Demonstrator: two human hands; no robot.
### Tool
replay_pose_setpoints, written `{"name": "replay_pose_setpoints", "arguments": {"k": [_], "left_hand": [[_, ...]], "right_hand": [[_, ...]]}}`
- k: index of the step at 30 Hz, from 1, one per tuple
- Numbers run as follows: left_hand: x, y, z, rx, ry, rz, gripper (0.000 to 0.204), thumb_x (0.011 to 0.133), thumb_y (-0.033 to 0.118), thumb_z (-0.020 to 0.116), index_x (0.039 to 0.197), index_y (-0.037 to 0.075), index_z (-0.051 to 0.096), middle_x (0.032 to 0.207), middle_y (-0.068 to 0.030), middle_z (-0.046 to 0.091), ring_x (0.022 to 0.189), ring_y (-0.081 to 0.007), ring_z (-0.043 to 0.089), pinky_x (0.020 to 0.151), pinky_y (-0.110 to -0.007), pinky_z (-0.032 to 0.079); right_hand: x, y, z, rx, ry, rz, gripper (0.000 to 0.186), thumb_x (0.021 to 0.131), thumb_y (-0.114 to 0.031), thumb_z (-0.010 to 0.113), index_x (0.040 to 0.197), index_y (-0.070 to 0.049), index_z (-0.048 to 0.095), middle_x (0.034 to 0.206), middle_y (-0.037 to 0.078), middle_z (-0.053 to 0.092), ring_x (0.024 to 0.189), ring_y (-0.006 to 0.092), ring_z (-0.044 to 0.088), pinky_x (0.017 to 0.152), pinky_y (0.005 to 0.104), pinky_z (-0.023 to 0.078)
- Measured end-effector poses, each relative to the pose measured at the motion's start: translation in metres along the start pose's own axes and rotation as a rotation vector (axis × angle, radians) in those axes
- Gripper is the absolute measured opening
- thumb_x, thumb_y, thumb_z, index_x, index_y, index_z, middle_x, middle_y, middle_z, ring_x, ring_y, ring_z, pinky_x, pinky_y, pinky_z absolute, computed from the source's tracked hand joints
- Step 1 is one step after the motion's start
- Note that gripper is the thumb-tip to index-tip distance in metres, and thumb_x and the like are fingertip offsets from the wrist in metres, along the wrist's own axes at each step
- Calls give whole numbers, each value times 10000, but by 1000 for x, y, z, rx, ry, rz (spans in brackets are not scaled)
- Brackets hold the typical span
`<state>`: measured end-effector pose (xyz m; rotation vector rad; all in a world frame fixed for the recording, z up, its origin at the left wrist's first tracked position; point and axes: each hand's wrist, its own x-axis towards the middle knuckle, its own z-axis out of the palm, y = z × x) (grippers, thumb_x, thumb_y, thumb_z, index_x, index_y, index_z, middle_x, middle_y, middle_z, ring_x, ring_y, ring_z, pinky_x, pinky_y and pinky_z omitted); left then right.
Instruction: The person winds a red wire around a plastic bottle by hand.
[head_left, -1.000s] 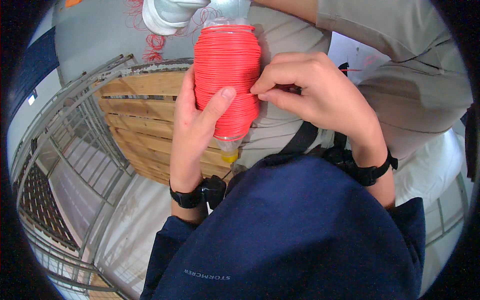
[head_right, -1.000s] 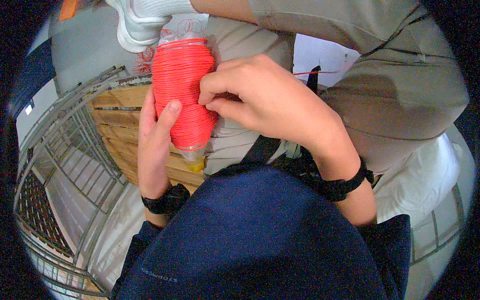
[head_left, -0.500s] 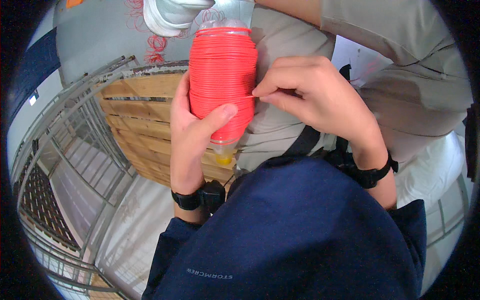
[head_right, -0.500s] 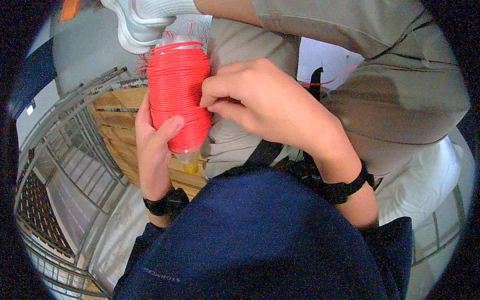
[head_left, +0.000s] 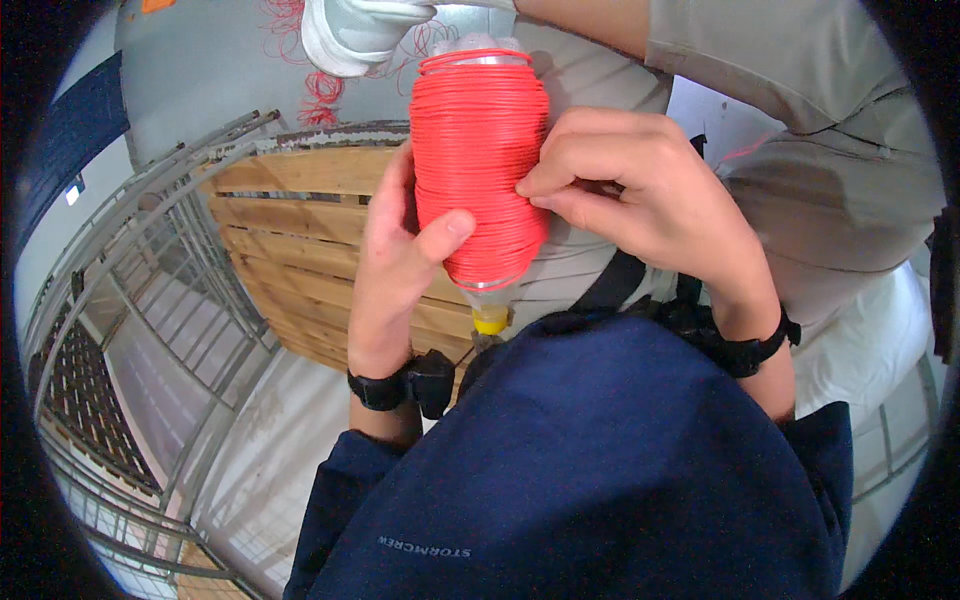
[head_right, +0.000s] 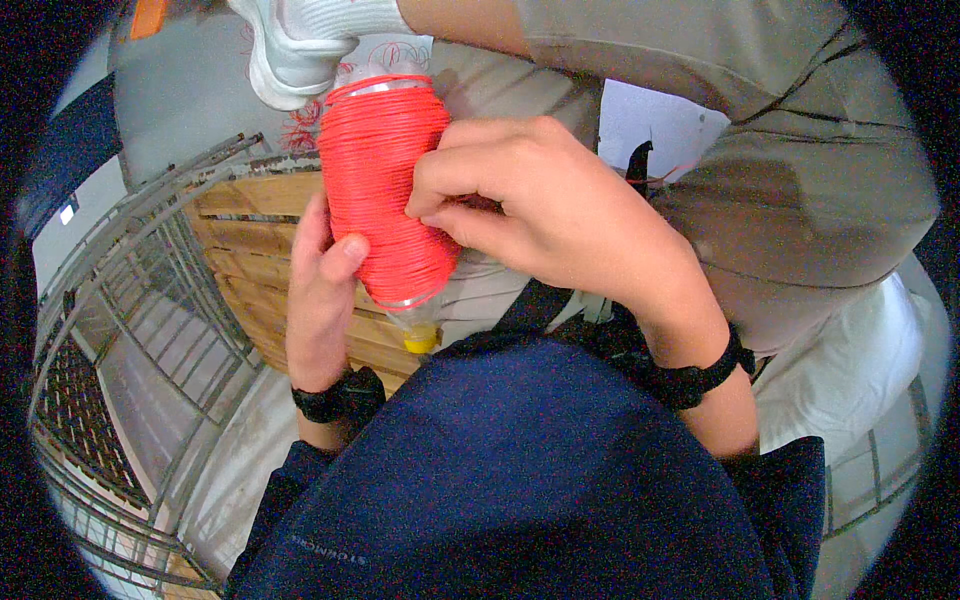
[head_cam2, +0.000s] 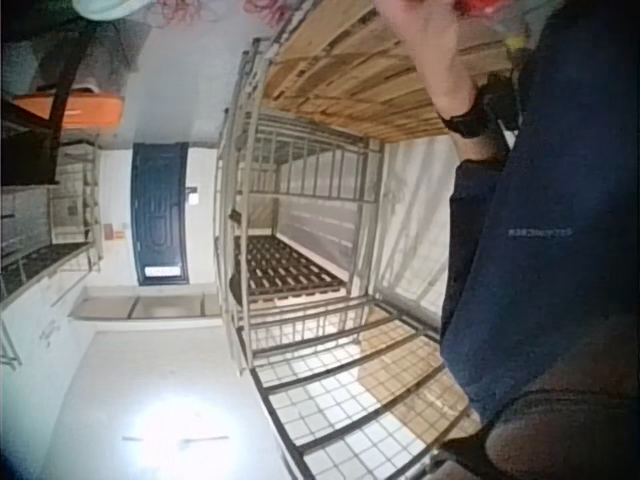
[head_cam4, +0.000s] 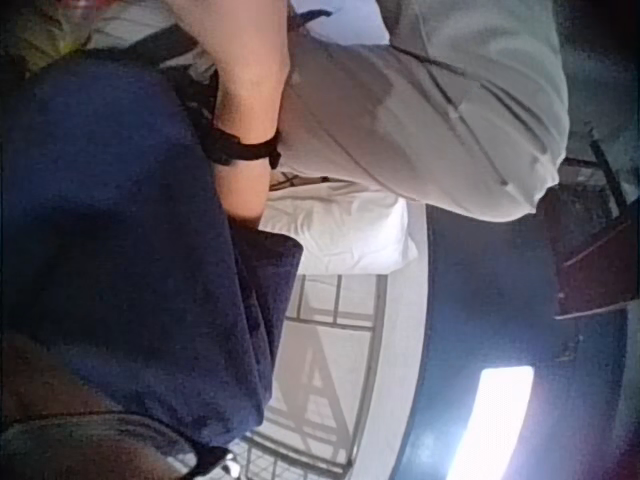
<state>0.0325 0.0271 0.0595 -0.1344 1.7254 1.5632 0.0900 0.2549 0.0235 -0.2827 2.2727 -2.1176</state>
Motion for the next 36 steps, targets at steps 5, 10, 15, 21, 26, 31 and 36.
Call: {"name": "replay_pose_setpoints", "arguments": {"k": [5,10,15,21,26,31,36], "left_hand": [[7,3,-4,-53,63,-4,721,854,222,709,1428,-32,355,1308,-121,550,1190,-192,544,1037,-341,421],[6,9,13,12,111,-3,725,804,142,766,1392,-33,380,1278,-124,567,1155,-187,566,1008,-343,447],[5,13,13,49,86,-22,771,743,69,817,1376,-35,389,1256,-128,577,1128,-181,583,989,-345,464],[9,2,6,72,141,-12,775,754,90,816,1382,-35,380,1246,-130,583,1119,-183,592,984,-342,470],[10,2,4,57,77,15,766,750,89,823,1370,-32,390,1246,-131,582,1102,-188,603,971,-345,483],[10,4,8,37,128,0,750,729,76,825,1348,-43,418,1220,-139,600,1089,-198,615,970,-351,489],[-6,13,8,-106,185,-15,740,695,75,802,1331,-54,445,1212,-153,615,1094,-224,628,986,-356,488]], "right_hand": [[0,6,5,-21,58,1,85,795,-26,638,870,-12,602,806,152,615,775,342,626,679,399,495],[1,6,7,-30,46,33,80,805,-30,626,860,-9,571,793,159,602,771,353,619,677,415,488],[3,6,8,-42,46,41,101,804,-28,621,845,-5,532,788,165,596,771,377,607,679,435,480],[3,5,6,-75,39,67,106,800,-26,618,838,7,524,796,172,602,781,381,610,691,443,482],[2,5,9,-68,52,95,100,798,-26,619,836,12,534,800,173,608,783,382,612,694,447,485],[3,4,6,-89,29,115,87,797,-29,622,840,14,559,828,173,626,793,372,624,699,438,493],[3,1,7,99,35,-3,104,797,-44,640,885,2,609,828,156,638,786,339,637,700,394,506]]}}
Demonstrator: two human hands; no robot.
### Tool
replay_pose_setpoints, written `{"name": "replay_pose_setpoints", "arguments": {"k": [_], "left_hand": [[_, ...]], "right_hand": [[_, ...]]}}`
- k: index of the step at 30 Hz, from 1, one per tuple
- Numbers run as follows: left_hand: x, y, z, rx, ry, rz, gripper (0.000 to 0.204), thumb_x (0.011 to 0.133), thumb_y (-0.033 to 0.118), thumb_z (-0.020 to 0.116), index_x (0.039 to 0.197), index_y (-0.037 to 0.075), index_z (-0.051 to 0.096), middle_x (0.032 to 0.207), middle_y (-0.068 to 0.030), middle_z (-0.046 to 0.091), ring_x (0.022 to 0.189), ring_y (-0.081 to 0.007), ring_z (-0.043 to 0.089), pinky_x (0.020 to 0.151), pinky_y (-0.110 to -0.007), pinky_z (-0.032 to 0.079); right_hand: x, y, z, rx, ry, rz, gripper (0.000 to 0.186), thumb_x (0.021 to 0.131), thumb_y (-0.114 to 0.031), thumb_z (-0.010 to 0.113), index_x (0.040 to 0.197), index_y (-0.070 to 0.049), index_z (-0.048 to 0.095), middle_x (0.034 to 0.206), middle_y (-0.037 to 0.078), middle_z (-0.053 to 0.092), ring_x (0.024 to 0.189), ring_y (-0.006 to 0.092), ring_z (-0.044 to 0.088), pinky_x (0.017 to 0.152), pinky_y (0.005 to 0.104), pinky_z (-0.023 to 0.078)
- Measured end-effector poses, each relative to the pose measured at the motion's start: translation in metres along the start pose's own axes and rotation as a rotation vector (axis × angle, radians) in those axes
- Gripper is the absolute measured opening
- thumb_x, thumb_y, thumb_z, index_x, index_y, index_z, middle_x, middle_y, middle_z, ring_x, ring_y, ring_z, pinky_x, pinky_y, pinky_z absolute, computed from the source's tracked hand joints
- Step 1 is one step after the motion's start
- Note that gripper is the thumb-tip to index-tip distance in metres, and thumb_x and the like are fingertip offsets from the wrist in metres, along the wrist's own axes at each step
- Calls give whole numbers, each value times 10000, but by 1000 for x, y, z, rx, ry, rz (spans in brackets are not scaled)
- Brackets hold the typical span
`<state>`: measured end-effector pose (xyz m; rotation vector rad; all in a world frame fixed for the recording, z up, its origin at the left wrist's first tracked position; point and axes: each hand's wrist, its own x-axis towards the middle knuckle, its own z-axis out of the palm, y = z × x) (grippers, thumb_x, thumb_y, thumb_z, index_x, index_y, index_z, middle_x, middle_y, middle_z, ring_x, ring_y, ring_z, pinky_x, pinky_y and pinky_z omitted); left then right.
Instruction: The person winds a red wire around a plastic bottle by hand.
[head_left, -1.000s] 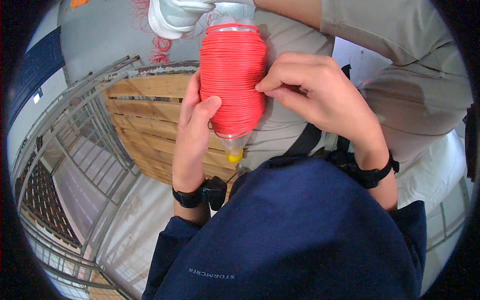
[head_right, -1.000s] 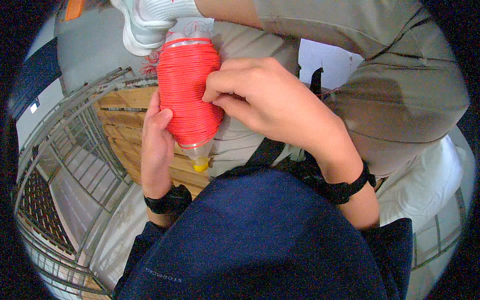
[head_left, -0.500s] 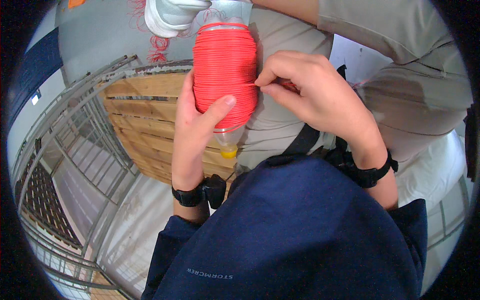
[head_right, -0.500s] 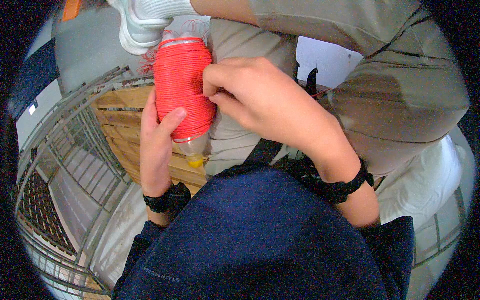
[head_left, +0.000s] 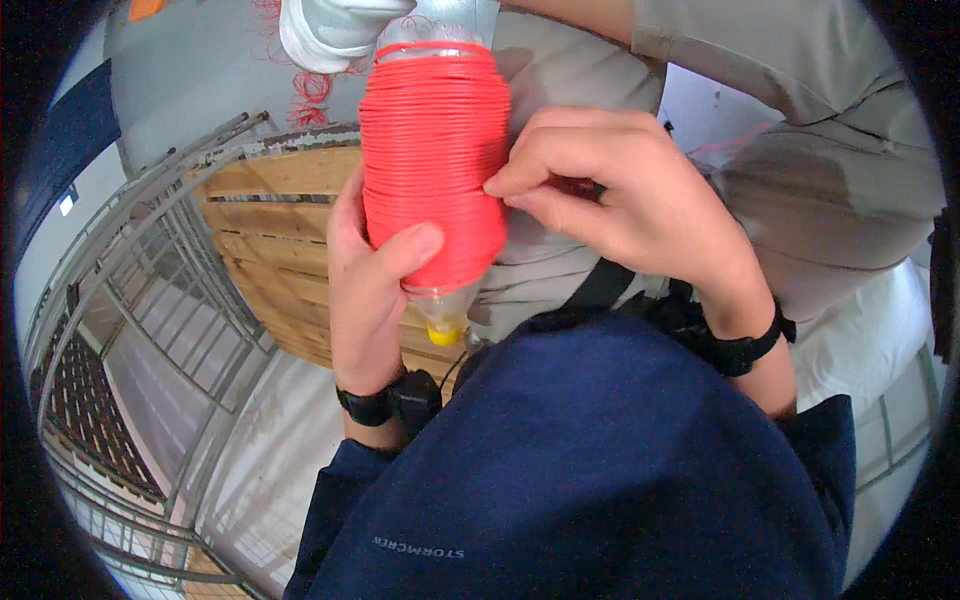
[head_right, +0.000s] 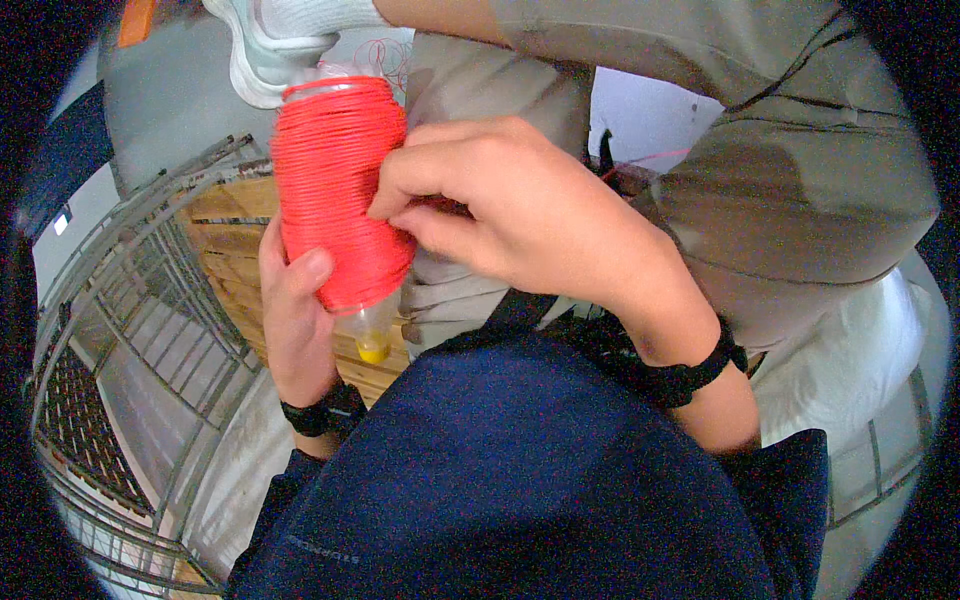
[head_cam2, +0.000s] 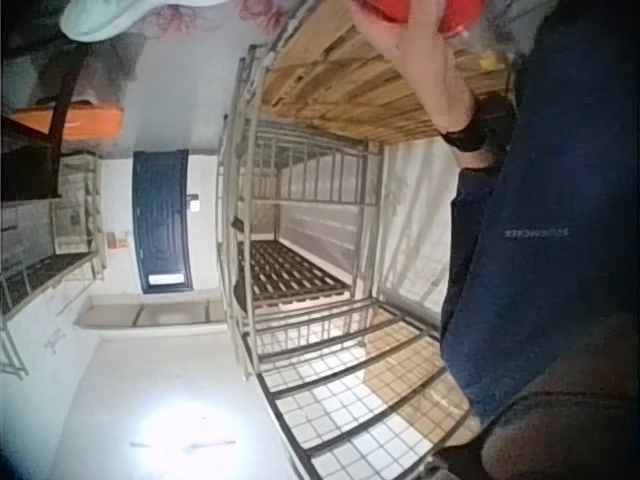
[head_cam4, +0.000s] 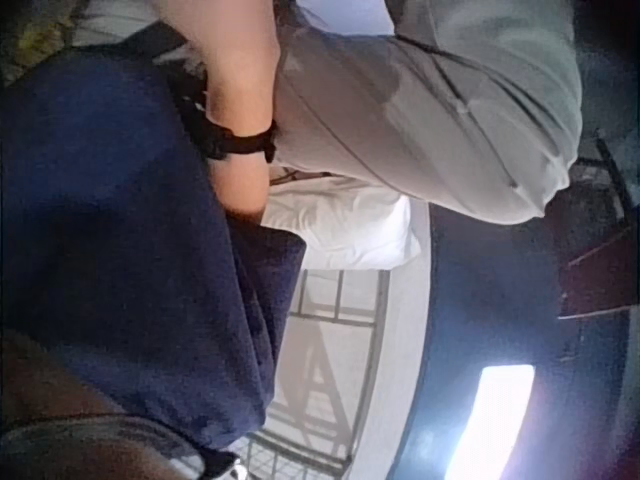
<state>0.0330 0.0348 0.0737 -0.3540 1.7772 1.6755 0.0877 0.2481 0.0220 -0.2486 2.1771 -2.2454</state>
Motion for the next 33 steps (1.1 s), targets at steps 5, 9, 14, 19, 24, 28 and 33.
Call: {"name": "replay_pose_setpoints", "arguments": {"k": [5,9,14,19,24,28,33], "left_hand": [[-7,-7,14,-87,-90,-10,747,720,158,791,1348,-50,444,1255,-139,593,1142,-222,598,1017,-365,460],[2,-7,6,57,-133,8,759,766,185,773,1391,-41,408,1292,-115,562,1190,-193,550,1041,-339,421],[6,-7,1,147,-143,77,657,850,189,670,1399,-50,398,1306,-116,551,1214,-181,523,1061,-328,386],[9,-2,1,196,-191,38,566,899,186,552,1399,-33,405,1306,-105,557,1216,-173,509,1068,-320,364],[5,-6,15,161,-82,34,521,942,194,582,1391,-14,418,1283,-98,567,1176,-156,532,1019,-308,410],[5,-7,18,174,-30,43,487,974,208,600,1382,2,433,1257,-86,579,1137,-139,551,971,-294,447],[11,-9,10,168,40,69,471,971,198,569,1373,-16,449,1273,-102,578,1151,-165,559,1002,-317,437]], "right_hand": [[-9,-8,-14,-39,51,-40,141,762,60,682,897,24,701,804,88,645,680,176,608,589,276,458],[-9,-6,-11,-17,34,50,111,771,-21,670,880,-1,656,817,134,641,740,295,642,658,341,506],[-5,1,-6,-46,33,-3,109,774,-32,669,873,-2,634,808,141,642,750,318,641,663,366,504],[-6,-3,-7,-61,41,4,98,782,-35,658,863,-3,614,789,143,634,745,323,638,659,378,499],[-6,-1,-6,-57,43,28,88,791,-48,651,852,-7,604,788,145,630,739,330,629,654,381,495],[-6,3,-5,-50,57,17,87,796,-49,644,860,-10,601,795,148,630,749,334,629,659,384,495],[-5,5,-5,-95,27,9,100,800,-42,634,893,-12,613,826,154,644,776,345,636,682,403,506]]}}
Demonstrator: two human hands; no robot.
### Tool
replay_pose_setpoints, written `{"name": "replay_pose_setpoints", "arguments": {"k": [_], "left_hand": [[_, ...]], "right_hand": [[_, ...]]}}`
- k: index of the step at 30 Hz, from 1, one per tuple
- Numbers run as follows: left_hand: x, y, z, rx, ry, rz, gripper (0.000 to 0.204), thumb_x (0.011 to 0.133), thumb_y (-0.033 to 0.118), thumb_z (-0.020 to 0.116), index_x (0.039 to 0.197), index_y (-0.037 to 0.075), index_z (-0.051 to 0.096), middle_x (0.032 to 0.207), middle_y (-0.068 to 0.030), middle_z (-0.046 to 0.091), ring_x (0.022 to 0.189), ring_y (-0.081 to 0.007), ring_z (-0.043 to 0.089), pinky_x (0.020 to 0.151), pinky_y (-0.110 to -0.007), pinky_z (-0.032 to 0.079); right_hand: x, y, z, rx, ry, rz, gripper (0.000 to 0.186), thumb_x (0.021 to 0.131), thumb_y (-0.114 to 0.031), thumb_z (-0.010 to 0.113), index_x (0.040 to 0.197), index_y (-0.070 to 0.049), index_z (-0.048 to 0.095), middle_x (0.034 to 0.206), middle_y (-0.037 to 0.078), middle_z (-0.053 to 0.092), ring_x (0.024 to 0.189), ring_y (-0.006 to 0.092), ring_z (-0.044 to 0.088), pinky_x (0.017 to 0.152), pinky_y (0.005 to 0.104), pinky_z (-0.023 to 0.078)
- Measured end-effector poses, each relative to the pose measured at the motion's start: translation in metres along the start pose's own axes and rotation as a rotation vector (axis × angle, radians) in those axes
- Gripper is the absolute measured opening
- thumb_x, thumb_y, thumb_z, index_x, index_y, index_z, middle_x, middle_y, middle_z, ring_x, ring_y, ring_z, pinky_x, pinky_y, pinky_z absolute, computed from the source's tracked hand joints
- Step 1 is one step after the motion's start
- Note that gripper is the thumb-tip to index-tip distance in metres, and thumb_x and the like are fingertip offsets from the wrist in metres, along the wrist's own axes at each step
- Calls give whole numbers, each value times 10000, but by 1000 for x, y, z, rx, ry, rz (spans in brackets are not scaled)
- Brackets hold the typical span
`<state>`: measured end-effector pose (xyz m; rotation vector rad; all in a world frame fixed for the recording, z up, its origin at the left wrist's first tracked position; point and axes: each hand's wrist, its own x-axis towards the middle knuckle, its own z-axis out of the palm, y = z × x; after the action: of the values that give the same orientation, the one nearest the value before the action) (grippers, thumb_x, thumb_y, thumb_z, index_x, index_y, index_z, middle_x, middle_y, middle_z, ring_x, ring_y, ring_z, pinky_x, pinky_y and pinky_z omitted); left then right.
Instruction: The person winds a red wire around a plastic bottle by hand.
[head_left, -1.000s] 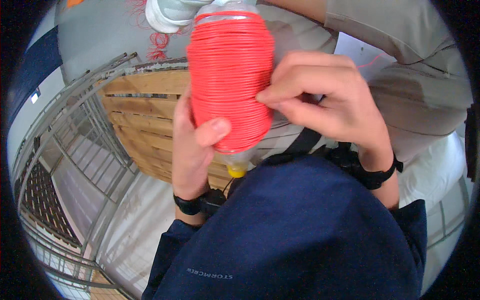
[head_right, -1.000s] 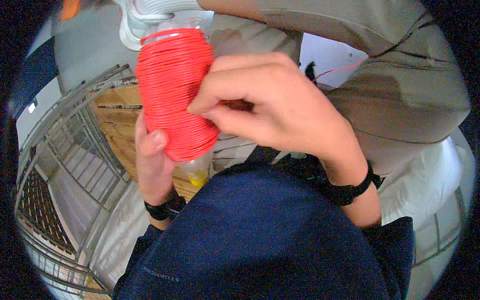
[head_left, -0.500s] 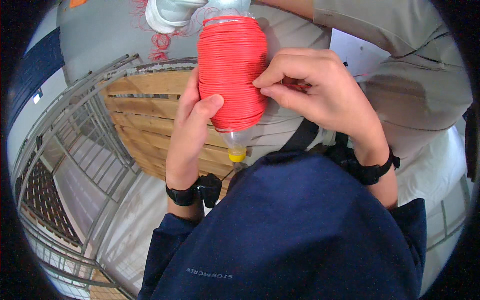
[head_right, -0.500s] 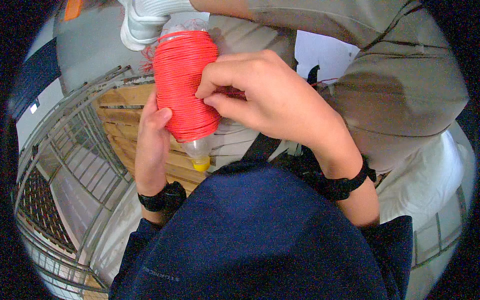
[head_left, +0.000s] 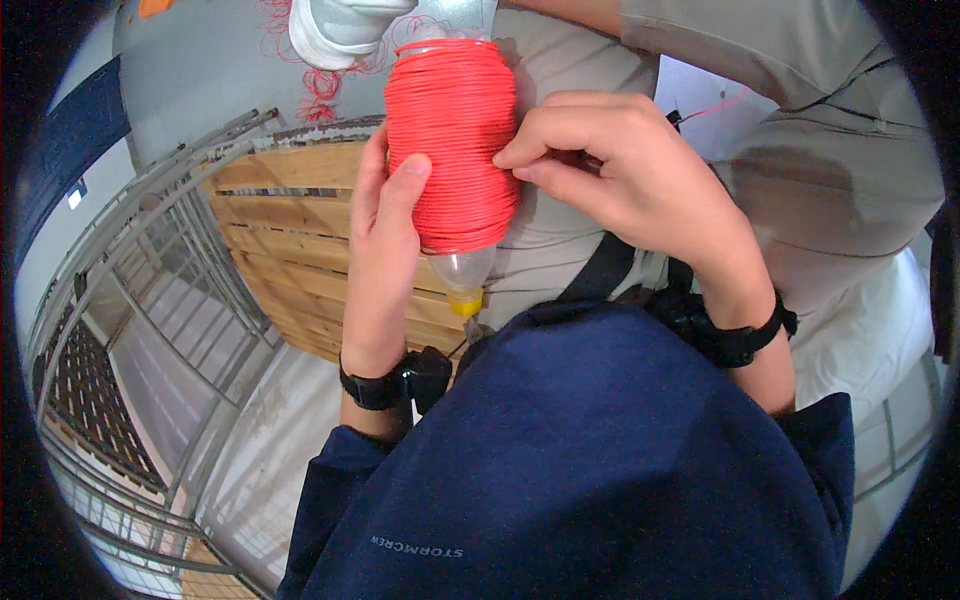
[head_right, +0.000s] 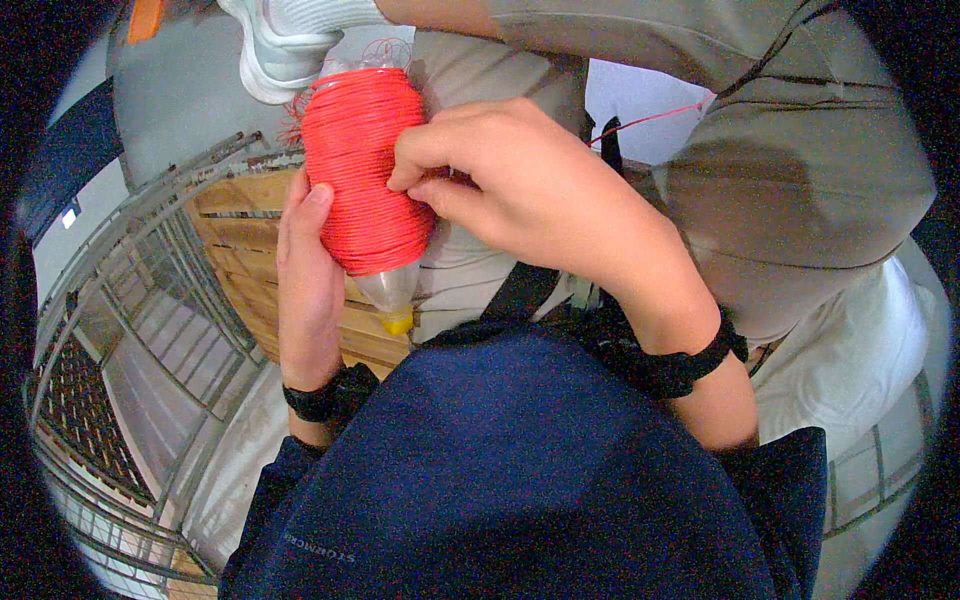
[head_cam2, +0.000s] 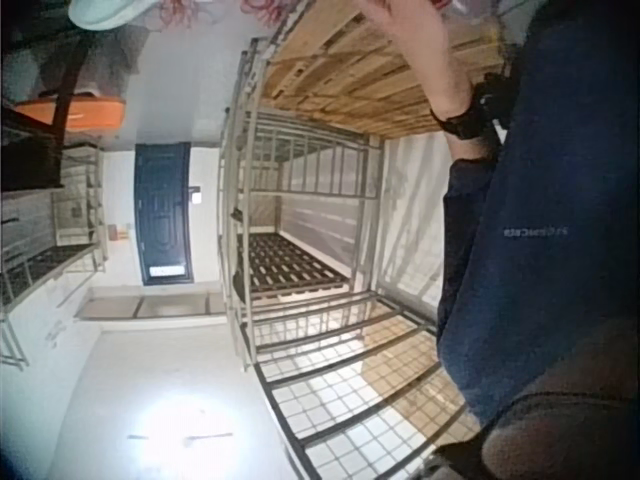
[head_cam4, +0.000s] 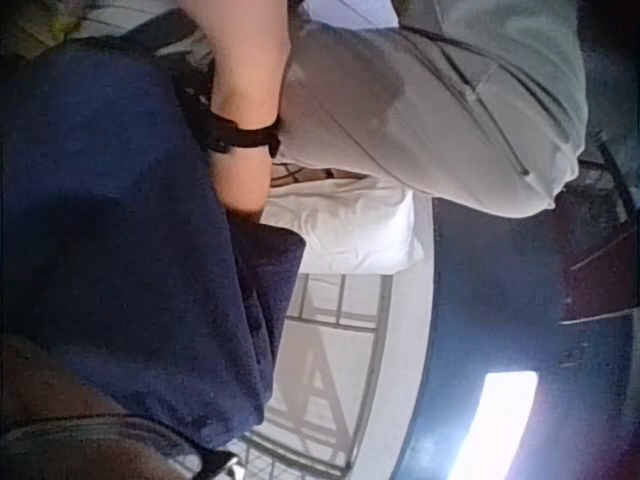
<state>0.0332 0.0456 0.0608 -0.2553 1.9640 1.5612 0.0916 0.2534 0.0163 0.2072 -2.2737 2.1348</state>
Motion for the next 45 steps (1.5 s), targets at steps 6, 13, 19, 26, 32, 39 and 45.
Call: {"name": "replay_pose_setpoints", "arguments": {"k": [6,13,19,26,32,39,45], "left_hand": [[3,4,2,20,-90,-2,527,916,152,640,1368,-20,432,1262,-119,585,1133,-192,582,993,-341,456],[12,-3,-11,39,-198,8,705,772,124,803,1349,-25,426,1215,-127,607,1087,-187,615,952,-348,498],[-1,4,-15,-153,-127,-67,813,711,127,808,1391,-22,389,1238,-136,597,1099,-212,616,979,-362,485],[-9,2,11,-105,-205,-40,790,792,251,744,1417,-25,347,1336,-129,513,1244,-188,493,1060,-337,384],[-4,-2,-9,-4,-221,18,743,842,249,707,1432,-35,354,1368,-131,500,1260,-192,484,1077,-338,366],[-12,13,7,76,-119,-50,627,934,202,636,1448,-19,353,1357,-115,519,1227,-169,508,1053,-326,389],[-10,10,1,-26,-54,-94,528,972,203,550,1422,-25,391,1329,-99,543,1212,-161,516,1051,-312,387]], "right_hand": [[-1,1,3,-33,0,7,120,805,-45,631,920,-16,649,838,175,662,811,361,651,716,417,518],[0,0,2,-73,-9,34,121,799,-49,641,914,-15,659,839,177,670,815,359,656,723,415,521],[0,0,-1,-5,-10,-29,120,797,-65,658,910,-25,662,822,158,660,794,344,651,698,401,518],[-6,-9,-15,86,-32,20,109,793,-53,662,896,-20,653,795,129,641,738,303,644,661,356,509],[4,-6,-8,80,-44,-14,103,784,-17,674,886,-10,660,800,123,647,731,274,640,645,336,498],[2,-5,-8,74,-6,-9,124,796,9,685,919,-7,676,805,90,649,692,226,623,605,308,484],[4,-1,-4,4,-14,-29,124,795,-9,688,918,-4,674,807,110,650,701,249,627,607,324,488]]}}
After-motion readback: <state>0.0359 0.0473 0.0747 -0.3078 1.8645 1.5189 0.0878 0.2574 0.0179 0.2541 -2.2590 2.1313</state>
